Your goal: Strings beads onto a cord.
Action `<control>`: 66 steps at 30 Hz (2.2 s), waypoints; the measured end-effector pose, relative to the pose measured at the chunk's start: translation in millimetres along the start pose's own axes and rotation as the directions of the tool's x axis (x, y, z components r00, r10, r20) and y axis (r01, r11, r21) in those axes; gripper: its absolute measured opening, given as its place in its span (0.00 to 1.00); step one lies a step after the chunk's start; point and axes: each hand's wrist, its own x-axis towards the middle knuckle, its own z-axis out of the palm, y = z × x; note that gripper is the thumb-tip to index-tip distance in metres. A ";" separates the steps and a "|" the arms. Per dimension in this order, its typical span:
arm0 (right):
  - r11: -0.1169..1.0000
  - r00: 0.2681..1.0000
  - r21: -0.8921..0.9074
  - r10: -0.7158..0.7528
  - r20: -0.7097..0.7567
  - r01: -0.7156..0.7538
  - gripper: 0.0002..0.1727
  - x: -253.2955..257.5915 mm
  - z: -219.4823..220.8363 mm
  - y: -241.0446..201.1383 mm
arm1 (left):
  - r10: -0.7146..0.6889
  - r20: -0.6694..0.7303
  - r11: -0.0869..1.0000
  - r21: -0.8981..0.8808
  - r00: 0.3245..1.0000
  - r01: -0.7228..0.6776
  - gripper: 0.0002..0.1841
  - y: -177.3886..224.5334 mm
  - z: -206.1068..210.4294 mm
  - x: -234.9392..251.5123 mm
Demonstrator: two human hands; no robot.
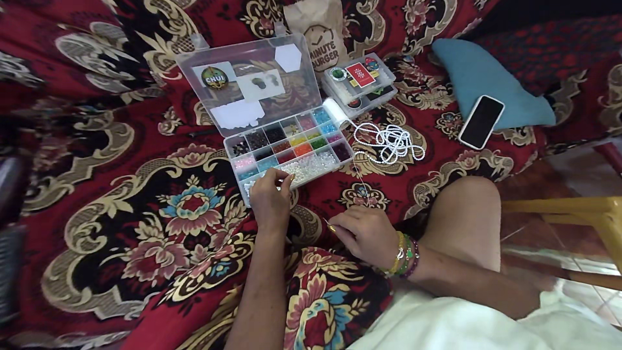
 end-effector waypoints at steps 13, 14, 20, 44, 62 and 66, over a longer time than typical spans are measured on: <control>0.648 0.847 0.552 0.467 0.256 -0.524 0.11 13.6 -19.1 -8.1 | -0.056 0.502 0.357 -0.797 0.863 0.487 0.09 15.8 -4.4 -5.6; 0.603 0.829 0.580 0.484 0.280 -0.548 0.11 14.4 -19.7 -8.4 | -0.037 0.526 0.333 -0.795 0.849 0.507 0.09 15.8 -3.2 -6.7; 0.502 0.798 0.649 0.524 0.299 -0.572 0.11 13.7 -20.8 -9.6 | 0.059 0.640 0.282 -0.747 0.766 0.602 0.11 21.3 -4.8 -10.2; 0.566 0.823 0.672 0.557 0.115 -0.477 0.12 32.4 -44.8 14.3 | 0.069 0.598 0.417 -0.744 0.798 0.522 0.08 27.3 -3.0 -12.9; 0.627 0.815 0.694 0.571 -0.100 -0.354 0.11 89.4 -80.7 72.3 | -0.025 0.068 0.999 0.032 0.997 0.022 0.08 -0.7 -4.1 -1.2; 0.618 0.810 0.705 0.577 -0.107 -0.348 0.10 90.8 -79.3 75.0 | -0.026 0.060 0.999 0.029 0.998 0.025 0.08 -2.6 -1.2 0.2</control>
